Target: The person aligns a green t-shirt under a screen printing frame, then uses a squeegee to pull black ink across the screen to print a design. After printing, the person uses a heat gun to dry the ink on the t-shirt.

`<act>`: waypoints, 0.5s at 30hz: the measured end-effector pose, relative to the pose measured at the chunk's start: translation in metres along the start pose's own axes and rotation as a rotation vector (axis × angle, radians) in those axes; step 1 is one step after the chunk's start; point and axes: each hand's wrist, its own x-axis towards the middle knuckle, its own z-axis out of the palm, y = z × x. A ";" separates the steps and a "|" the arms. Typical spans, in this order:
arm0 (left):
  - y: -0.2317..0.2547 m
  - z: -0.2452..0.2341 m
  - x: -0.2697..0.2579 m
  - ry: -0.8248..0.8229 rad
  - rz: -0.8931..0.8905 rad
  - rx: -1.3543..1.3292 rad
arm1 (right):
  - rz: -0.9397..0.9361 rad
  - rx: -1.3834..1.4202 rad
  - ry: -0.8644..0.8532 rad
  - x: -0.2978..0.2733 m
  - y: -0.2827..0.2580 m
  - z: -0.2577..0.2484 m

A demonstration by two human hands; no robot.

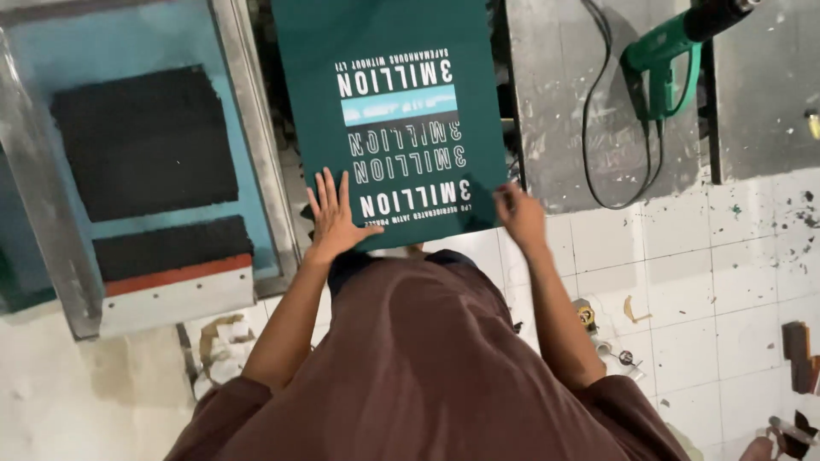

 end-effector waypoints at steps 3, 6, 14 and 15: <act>-0.006 0.010 0.002 -0.065 -0.069 0.063 | 0.070 -0.007 0.044 0.000 0.034 -0.037; -0.007 0.011 0.010 -0.096 -0.114 0.093 | 0.138 0.078 0.100 0.013 0.068 -0.045; 0.006 0.004 0.008 -0.118 -0.166 0.063 | 0.064 0.195 0.389 0.074 0.107 -0.050; 0.008 0.005 0.008 -0.126 -0.184 0.072 | 0.019 0.219 0.453 0.085 0.110 -0.052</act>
